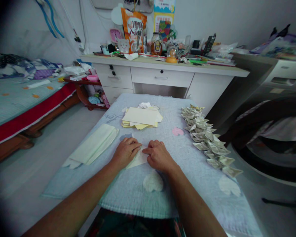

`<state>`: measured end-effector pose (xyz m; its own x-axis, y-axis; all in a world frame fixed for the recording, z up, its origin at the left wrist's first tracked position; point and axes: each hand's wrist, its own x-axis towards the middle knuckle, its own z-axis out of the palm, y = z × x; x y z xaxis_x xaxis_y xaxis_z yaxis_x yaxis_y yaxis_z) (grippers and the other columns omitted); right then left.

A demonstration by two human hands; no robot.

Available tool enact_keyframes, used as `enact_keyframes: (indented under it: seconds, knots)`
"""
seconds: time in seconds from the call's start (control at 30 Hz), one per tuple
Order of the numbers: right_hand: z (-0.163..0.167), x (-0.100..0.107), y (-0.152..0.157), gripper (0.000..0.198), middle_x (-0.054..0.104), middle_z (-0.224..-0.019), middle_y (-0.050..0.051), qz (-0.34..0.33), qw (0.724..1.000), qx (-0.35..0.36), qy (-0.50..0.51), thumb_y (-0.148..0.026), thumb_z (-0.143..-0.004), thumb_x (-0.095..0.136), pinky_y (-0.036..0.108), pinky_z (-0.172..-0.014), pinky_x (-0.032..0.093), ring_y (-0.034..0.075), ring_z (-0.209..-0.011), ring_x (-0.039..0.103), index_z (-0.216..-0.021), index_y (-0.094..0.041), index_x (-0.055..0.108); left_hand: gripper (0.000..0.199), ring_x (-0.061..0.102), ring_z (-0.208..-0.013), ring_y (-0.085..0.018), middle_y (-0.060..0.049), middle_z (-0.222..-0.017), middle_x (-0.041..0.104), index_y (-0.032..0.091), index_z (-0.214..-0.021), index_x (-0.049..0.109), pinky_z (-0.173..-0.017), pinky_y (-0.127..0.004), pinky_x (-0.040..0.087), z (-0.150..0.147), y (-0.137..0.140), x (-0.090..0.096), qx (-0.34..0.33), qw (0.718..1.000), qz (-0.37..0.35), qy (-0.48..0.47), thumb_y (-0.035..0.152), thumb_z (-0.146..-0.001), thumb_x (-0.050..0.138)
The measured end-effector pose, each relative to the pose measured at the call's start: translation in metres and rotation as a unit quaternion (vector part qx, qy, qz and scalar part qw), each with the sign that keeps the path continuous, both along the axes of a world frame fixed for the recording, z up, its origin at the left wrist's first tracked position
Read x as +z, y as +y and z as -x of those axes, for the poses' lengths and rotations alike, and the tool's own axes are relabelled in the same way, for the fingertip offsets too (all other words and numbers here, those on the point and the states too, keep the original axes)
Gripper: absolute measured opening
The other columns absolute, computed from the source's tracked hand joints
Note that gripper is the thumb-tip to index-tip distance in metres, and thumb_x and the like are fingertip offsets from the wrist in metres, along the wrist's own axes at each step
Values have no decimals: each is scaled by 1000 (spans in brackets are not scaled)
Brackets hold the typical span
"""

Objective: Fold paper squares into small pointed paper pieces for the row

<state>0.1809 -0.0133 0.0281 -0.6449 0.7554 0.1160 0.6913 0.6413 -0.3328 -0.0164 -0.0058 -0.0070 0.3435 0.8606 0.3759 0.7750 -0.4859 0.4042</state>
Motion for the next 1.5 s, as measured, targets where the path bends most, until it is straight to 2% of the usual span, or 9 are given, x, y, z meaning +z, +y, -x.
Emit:
enact_keyframes:
  seconds: [0.23, 0.47, 0.63, 0.83, 1.03, 1.2, 1.5]
  knots:
    - [0, -1, -1, 42, 55, -92, 5, 5, 1000, 6, 28, -7, -74, 50, 34, -82, 31, 20, -90, 46, -107, -25, 70, 22, 51, -93, -21, -4, -97, 61, 23, -102, 68, -83, -37, 45, -2, -4, 4, -4, 1000, -8, 27, 23, -81, 65]
    - [-3, -3, 2, 35, 62, -91, 5, 5, 999, 9, 45, -7, -76, 50, 34, -85, 33, 20, -90, 50, -99, -22, 71, 16, 54, -97, -21, -4, -102, 65, 23, -99, 67, -86, -37, 45, -3, -3, 3, -50, 998, -21, 25, 21, -85, 59]
    - [-3, -7, 6, 43, 62, -89, 5, 14, 997, -26, 71, -4, -75, 46, 32, -82, 34, 19, -88, 50, -110, -19, 65, 16, 57, -92, -18, -4, -94, 68, 20, -93, 67, -87, -35, 45, -5, -2, 2, -74, 996, -21, 37, 20, -90, 51]
    - [1, -5, 5, 33, 58, -89, 6, -5, 999, -25, 19, -12, -77, 51, 34, -83, 32, 21, -90, 48, -104, -20, 68, 18, 59, -93, -19, -5, -91, 68, 20, -92, 67, -86, -35, 45, -5, -3, 1, -70, 995, -41, 63, 20, -91, 49]
    - [-3, 5, 1, 25, 59, -92, 7, -15, 999, -27, -23, -15, -80, 54, 35, -81, 30, 21, -91, 48, -98, -21, 69, 21, 59, -95, -20, -6, -104, 69, 19, -96, 68, -82, -36, 46, -5, -6, -2, -59, 990, -64, 108, 20, -92, 47]
    - [-9, 11, -7, 27, 62, -100, 8, -13, 998, -22, -52, -12, -79, 54, 37, -83, 31, 22, -94, 48, -99, -20, 69, 24, 59, -96, -21, -7, -107, 70, 19, -98, 68, -82, -37, 46, -4, -6, -4, -54, 989, -68, 117, 22, -93, 45]
    - [-37, 5, -26, 36, 61, -112, 9, -12, 998, -42, -48, -8, -77, 56, 40, -91, 32, 25, -105, 45, -110, -20, 66, 22, 59, -97, -23, -8, -109, 70, 17, -98, 69, -82, -40, 47, -3, -7, -2, -52, 990, -58, 118, 18, -89, 49]
